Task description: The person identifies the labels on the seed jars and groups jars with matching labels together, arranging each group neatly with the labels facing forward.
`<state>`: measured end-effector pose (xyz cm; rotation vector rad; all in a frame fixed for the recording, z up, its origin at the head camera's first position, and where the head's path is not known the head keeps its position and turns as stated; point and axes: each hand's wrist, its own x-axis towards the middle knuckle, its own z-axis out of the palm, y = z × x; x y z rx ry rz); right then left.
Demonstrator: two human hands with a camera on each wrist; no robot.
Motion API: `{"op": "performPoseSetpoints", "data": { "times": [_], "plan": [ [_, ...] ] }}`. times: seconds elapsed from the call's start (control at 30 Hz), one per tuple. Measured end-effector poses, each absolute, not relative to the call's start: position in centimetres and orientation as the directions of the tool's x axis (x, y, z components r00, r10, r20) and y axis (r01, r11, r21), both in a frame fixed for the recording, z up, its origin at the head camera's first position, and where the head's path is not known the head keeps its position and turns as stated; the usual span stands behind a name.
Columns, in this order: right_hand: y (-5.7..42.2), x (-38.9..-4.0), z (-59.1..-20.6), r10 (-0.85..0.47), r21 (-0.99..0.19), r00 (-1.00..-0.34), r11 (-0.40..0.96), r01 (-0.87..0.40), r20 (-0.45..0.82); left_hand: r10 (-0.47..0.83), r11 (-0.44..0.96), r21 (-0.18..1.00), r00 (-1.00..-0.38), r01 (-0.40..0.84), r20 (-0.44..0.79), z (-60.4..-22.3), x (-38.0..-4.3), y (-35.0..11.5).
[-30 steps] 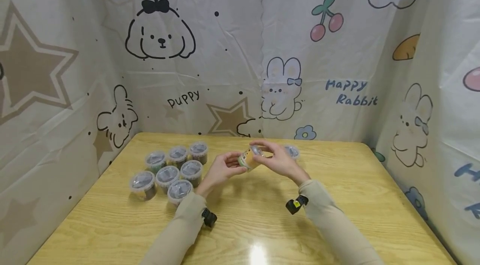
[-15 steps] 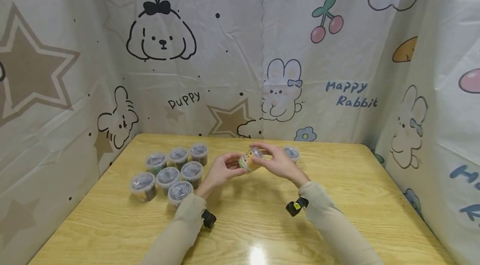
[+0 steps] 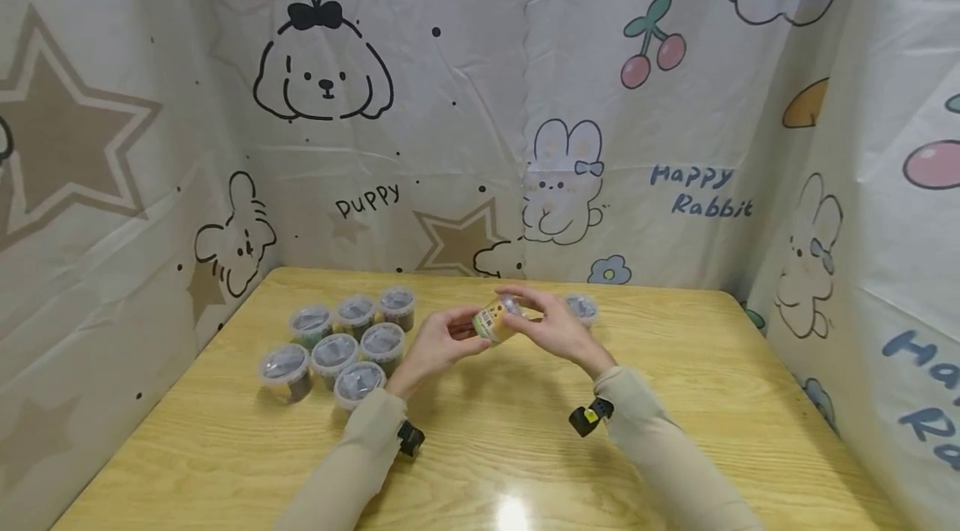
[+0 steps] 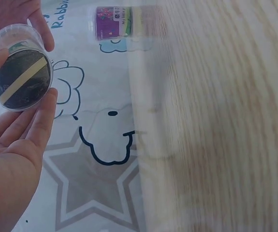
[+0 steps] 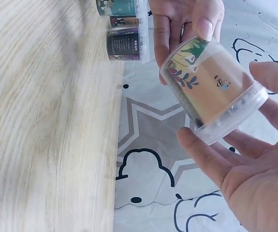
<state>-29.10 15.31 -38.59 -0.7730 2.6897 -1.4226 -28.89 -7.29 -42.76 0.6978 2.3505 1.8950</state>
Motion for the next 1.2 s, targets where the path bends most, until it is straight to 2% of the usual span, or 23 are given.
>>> {"op": "performPoseSetpoints", "data": {
  "times": [0.2, 0.37, 0.6, 0.87, 1.2],
  "plan": [
    [15.3, -29.3, -38.3, -0.405, -0.792, -0.894, 0.473, -0.385, 0.192, 0.366, 0.150, 0.913, -0.880, 0.378, 0.304, -43.0, -29.0, -7.2],
    [15.5, -29.4, -38.2, -0.393, -0.806, -0.905, 0.476, -0.352, 0.163, 0.372, 0.149, 0.918, -0.881, 0.367, 0.292, -43.2, -29.0, -7.0],
    [15.8, -29.6, -38.6, -0.384, -0.805, -0.898, 0.451, -0.385, 0.214, 0.380, 0.154, 0.925, -0.885, 0.346, 0.268, -42.8, -28.9, -6.9],
    [16.0, -29.3, -39.1, -0.364, -0.860, -0.906, 0.369, -0.352, 0.214, 0.328, 0.145, 0.934, -0.906, 0.327, 0.266, -42.8, -28.9, -7.0],
    [15.7, -28.7, -40.0, -0.237, -0.856, -0.923, 0.358, -0.372, 0.302, 0.261, 0.125, 0.941, -0.925, 0.315, 0.275, -42.9, -28.9, -7.0]
  ]
}}
